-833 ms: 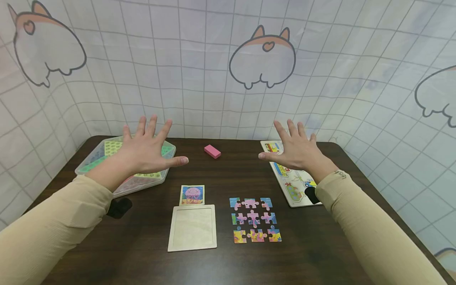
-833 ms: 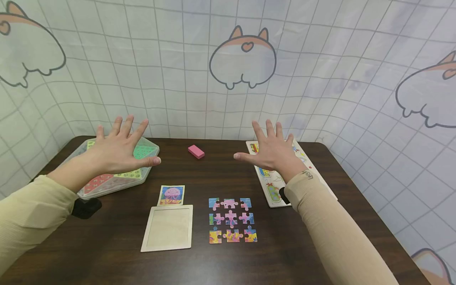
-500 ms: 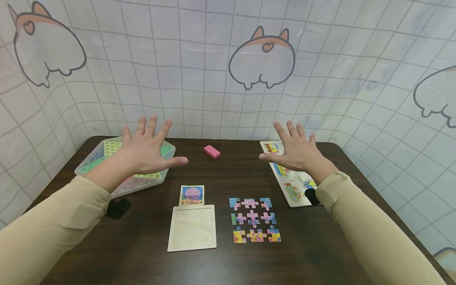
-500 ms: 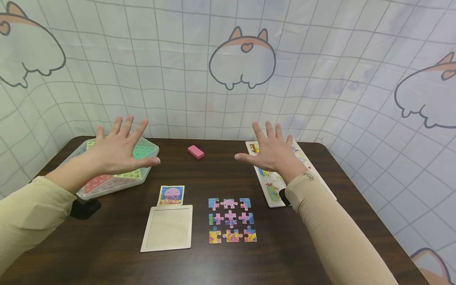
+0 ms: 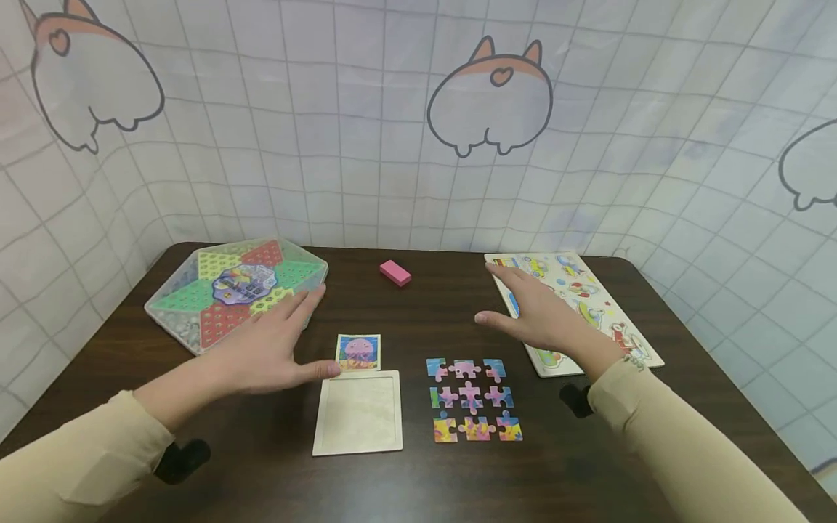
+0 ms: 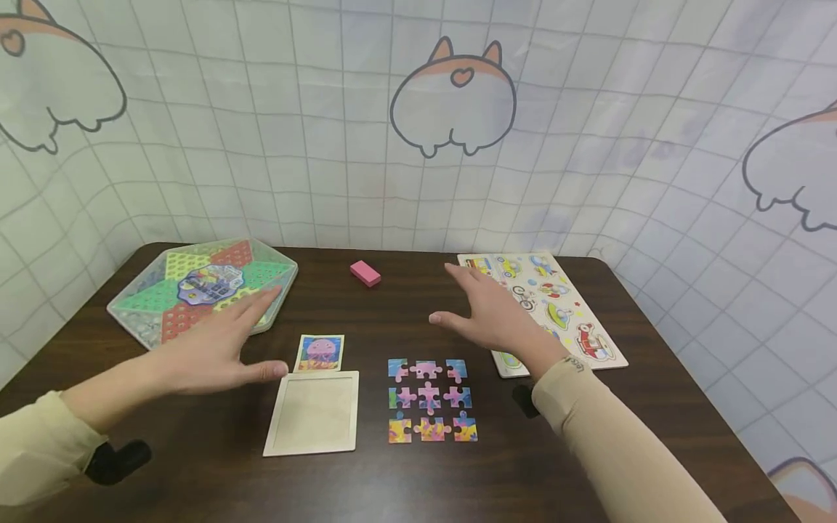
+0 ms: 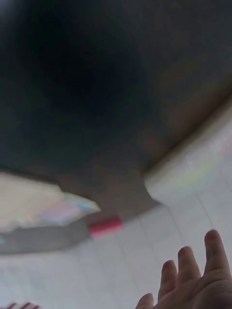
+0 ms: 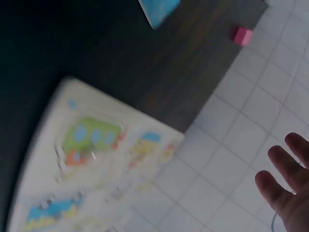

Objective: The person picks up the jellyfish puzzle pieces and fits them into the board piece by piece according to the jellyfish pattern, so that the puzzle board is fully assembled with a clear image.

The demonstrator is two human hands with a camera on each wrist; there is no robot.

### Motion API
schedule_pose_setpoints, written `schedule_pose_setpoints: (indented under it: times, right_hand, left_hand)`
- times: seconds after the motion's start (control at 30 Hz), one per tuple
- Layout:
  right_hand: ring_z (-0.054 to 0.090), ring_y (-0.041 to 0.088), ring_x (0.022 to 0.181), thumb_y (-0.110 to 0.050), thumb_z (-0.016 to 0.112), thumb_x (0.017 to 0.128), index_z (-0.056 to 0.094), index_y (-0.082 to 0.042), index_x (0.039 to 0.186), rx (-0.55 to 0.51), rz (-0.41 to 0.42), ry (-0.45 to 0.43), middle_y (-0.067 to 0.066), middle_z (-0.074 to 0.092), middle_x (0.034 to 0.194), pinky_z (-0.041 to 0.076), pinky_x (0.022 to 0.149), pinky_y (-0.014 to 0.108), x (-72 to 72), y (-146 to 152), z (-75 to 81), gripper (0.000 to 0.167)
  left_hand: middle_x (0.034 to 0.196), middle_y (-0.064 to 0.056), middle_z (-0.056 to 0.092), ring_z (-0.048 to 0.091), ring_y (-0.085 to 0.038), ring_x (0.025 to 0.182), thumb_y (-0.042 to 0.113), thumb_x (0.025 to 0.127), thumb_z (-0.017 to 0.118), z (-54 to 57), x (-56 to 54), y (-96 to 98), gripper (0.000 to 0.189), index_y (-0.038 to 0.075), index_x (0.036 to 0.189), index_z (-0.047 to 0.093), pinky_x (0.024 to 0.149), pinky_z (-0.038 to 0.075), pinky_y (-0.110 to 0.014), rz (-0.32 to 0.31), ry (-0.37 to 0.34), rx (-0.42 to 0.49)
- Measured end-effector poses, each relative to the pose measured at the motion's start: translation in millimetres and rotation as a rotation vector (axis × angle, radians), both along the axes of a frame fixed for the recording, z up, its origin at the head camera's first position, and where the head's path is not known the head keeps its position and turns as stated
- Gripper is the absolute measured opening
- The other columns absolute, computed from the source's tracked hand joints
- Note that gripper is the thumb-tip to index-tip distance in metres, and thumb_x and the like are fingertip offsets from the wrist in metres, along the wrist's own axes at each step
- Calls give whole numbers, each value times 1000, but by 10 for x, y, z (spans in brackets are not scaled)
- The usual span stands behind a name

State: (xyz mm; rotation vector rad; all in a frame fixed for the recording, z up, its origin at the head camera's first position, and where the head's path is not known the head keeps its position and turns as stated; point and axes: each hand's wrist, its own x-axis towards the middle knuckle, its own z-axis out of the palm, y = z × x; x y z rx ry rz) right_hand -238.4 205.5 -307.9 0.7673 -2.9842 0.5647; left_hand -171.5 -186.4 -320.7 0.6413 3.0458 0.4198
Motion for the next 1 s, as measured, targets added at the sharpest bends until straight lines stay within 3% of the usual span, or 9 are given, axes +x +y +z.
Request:
schedule_pose_setpoints:
  times: [0.17,0.33,0.6,0.77,1.0]
  right_hand:
    - [35,41,151,-46,69,96,32,-4,160,-22,56,-68,19,37,163,33,119,59,64,-96,-209,85]
    - [39,39,149,-47,70,96,37,-5,158,20,85,-123,19,40,162,36,117,57,120,-228,-349,82]
    - [48,37,143,-40,71,96,50,-4,149,83,157,-172,18,51,152,41,115,54,137,-427,-495,68]
    - [56,31,130,-35,74,95,63,-7,136,121,158,-199,13,60,140,48,109,49,112,-517,-575,51]
    - [57,27,120,-32,76,94,66,-7,127,159,161,-206,12,60,132,50,104,46,70,-616,-648,42]
  left_hand:
    - [159,-31,35,37,-54,145,79,81,64,-368,192,-54,117,7,163,22,104,35,-77,-6,-78,-42]
    - [161,-30,33,34,-55,146,82,80,62,-569,329,-73,117,7,162,26,101,36,-79,-19,-154,-62]
    - [163,-29,30,30,-56,148,82,79,62,-654,398,-64,111,12,161,33,101,34,-80,-44,-172,-73]
    - [162,-29,31,30,-56,148,83,79,62,-676,393,-56,108,16,160,36,101,35,-79,-51,-159,-88]
    - [162,-29,31,30,-56,147,83,80,61,-686,411,-81,106,19,160,36,101,35,-79,-48,-158,-102]
